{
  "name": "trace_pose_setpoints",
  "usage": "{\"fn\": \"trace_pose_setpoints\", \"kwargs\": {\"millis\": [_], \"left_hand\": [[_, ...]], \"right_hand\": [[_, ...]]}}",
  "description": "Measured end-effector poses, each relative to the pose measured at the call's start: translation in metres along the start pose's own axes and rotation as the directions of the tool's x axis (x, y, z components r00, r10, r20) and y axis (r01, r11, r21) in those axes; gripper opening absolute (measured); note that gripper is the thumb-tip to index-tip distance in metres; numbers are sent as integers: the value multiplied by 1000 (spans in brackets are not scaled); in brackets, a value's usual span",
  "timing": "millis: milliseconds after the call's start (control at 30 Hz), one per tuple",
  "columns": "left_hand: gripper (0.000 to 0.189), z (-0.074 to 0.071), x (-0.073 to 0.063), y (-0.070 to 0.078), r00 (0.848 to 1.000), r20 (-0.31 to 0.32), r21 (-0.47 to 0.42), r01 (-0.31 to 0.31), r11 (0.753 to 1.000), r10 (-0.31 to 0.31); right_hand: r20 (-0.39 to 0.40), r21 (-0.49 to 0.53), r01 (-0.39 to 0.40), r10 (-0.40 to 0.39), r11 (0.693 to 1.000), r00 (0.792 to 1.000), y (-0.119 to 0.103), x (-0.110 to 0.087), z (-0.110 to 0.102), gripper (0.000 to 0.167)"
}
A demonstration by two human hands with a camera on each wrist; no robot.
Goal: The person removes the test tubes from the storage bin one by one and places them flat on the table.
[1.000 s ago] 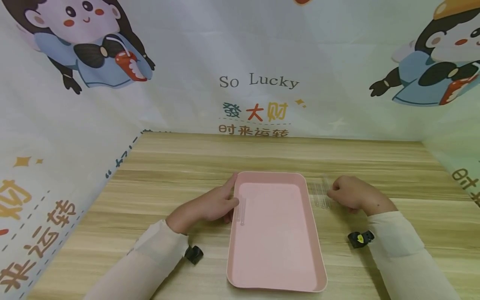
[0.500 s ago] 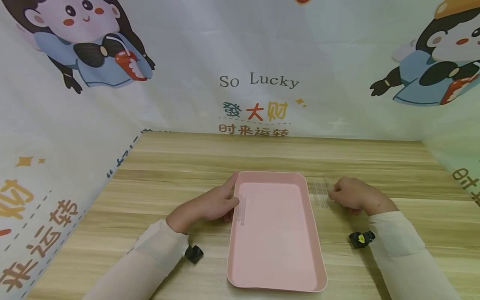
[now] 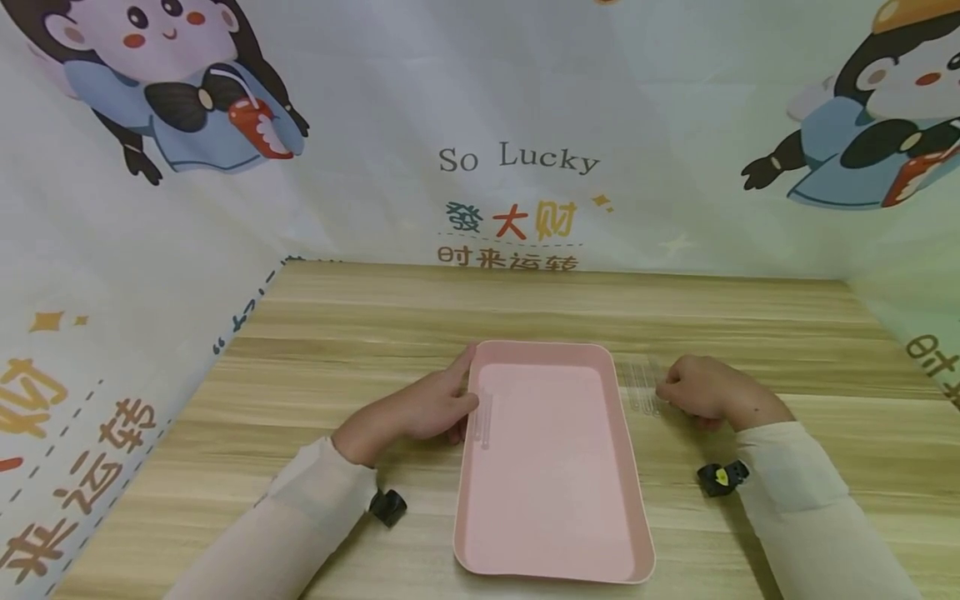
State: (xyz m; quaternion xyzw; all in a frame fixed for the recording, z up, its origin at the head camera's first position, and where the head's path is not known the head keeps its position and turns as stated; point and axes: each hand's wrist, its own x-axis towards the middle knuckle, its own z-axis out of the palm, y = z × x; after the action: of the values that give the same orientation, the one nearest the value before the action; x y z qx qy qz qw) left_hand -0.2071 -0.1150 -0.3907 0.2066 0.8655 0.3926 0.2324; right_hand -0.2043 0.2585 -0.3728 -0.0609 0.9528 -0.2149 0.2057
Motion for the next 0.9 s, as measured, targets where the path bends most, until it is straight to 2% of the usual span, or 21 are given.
{"fn": "trace_pose_setpoints", "kwargs": {"millis": [433,900], "left_hand": [[82,0,0,-1,1000,5,5,-9,1000,9],[82,0,0,0,1000,4,9,-10,1000,10]], "right_hand": [[4,-23,9,-9,1000,1000,0,0,0,32],[12,-3,9,-9,1000,1000,-1,-1,0,33]]}}
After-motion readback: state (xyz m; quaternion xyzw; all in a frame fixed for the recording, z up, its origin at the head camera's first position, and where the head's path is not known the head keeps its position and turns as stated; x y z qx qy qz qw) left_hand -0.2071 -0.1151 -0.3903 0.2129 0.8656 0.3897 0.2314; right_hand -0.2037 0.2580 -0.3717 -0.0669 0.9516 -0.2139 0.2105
